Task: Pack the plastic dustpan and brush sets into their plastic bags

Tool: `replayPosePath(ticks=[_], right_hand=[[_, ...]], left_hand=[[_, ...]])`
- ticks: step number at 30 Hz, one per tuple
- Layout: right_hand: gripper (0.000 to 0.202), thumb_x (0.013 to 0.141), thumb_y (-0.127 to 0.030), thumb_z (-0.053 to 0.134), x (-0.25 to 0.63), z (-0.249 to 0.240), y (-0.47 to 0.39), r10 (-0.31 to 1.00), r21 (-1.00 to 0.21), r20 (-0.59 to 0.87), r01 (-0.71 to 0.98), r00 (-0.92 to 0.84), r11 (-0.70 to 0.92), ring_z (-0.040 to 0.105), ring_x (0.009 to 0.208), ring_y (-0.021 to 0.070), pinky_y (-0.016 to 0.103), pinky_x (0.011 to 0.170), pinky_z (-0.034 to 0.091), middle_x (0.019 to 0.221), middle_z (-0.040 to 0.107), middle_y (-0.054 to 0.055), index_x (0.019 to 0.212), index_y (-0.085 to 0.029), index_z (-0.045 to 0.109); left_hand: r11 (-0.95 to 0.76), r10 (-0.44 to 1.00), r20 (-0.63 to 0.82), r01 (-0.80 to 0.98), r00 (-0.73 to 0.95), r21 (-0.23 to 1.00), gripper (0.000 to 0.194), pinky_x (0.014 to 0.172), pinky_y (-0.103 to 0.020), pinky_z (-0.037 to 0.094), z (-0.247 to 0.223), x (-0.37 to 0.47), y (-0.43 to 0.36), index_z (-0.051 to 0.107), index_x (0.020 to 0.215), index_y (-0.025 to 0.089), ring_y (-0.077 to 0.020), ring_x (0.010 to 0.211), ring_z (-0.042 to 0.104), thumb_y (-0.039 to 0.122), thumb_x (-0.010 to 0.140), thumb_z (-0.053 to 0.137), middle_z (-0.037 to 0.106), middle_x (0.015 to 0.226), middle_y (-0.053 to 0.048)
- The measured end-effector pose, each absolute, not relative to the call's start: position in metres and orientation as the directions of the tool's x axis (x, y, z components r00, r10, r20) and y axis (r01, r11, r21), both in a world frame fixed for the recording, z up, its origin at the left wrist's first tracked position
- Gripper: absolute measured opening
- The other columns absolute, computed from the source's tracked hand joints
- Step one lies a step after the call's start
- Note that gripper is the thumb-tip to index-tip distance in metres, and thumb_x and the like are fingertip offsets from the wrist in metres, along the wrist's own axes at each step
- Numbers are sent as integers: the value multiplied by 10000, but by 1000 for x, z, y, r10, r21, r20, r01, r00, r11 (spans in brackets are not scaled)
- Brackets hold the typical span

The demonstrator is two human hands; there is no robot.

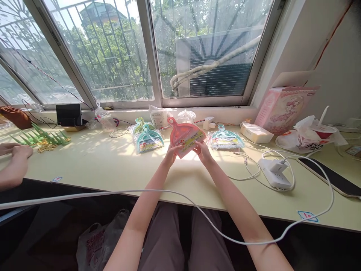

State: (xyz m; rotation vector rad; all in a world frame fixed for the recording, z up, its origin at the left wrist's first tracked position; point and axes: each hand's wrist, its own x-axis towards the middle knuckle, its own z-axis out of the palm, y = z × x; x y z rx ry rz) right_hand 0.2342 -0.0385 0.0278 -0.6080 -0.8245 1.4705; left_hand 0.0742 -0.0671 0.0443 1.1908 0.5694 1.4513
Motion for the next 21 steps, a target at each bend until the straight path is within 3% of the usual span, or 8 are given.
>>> replayPosePath(ticks=[6, 16, 21], right_hand=[[420, 609, -141, 768, 236, 25, -38, 991, -813, 116, -579, -65, 57, 692, 901, 171, 316, 808, 588, 924, 727, -31, 983, -246, 608], [411, 599, -179, 820, 233, 21, -39, 985, -785, 171, -603, 7, 140, 700, 944, 190, 346, 854, 603, 907, 720, -7, 934, -236, 589], [396, 613, -162, 801, 234, 20, -39, 979, -768, 154, -606, 136, 205, 698, 958, 201, 382, 883, 609, 904, 698, -1, 944, -237, 597]], left_hand=[[-231, 939, 308, -384, 151, 894, 734, 1121, -523, 402, 41, 75, -71, 542, 1389, 230, -348, 1330, 538, 307, 708, 804, 670, 1320, -87], [-237, 943, 309, -397, 126, 887, 694, 1078, -516, 463, 29, 77, -66, 574, 1352, 204, -351, 1282, 582, 269, 699, 801, 703, 1257, -97], [2, 905, 140, -334, 402, 943, 645, 961, -538, 538, 25, 81, -74, 565, 1372, 244, -382, 1254, 605, 301, 766, 779, 612, 1403, -128]])
